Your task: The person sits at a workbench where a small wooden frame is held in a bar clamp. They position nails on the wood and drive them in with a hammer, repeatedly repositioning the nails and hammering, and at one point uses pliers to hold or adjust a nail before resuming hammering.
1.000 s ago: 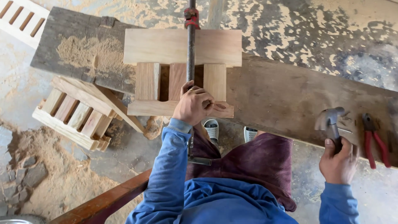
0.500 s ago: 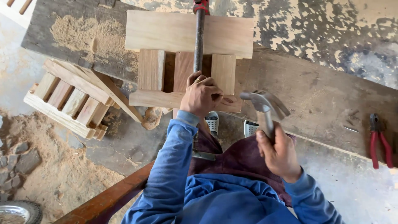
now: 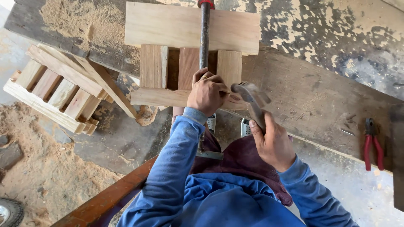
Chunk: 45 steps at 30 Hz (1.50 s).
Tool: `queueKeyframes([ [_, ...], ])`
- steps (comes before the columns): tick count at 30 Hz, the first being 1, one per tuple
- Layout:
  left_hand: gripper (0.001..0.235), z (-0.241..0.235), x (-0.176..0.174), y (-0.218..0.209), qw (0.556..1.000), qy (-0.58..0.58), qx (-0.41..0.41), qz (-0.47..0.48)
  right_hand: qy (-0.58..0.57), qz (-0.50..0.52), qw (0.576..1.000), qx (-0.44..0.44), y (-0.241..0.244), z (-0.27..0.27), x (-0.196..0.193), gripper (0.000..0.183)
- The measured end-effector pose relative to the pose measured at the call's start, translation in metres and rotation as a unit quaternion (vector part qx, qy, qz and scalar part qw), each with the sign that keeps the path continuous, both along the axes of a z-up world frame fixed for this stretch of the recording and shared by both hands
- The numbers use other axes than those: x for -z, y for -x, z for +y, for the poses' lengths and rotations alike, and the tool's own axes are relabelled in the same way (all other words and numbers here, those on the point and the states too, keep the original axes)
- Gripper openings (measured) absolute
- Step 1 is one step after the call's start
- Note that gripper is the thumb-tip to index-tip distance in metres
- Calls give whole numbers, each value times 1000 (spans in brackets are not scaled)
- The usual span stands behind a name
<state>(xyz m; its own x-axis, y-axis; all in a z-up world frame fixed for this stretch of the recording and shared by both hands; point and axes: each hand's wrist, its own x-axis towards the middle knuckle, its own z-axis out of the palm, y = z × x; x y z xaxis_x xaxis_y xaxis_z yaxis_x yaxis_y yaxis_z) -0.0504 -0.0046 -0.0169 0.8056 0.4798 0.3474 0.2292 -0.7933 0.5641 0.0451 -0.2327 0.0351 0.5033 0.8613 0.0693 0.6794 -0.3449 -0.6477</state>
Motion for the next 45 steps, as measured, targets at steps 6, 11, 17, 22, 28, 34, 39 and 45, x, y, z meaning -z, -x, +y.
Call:
queueKeyframes([
  [6,6,-4,-5,-6,998,26,-32,40,-62,-36,997,1,0,-2,-3,41],
  [11,4,-5,-4,-9,1000,19,-18,2,38,4,999,6,-4,2,-9,35],
  [17,6,-11,-7,-5,999,40,-29,13,-12,-13,1000,19,-7,-13,-8,32],
  [22,3,-8,-19,-6,999,31,-17,-1,-24,33,999,18,-13,-5,-19,30],
  [28,4,-5,-20,-8,999,35,-16,14,-6,72,997,33,-23,0,-21,28],
  [34,4,-2,-28,-7,999,42,8,25,3,108,994,18,-34,8,-15,29],
  [39,6,-3,-27,-9,999,39,-6,35,25,148,989,21,-35,7,-10,30],
  [45,3,-3,-19,-9,998,37,-10,41,11,132,991,8,-27,1,-16,27],
])
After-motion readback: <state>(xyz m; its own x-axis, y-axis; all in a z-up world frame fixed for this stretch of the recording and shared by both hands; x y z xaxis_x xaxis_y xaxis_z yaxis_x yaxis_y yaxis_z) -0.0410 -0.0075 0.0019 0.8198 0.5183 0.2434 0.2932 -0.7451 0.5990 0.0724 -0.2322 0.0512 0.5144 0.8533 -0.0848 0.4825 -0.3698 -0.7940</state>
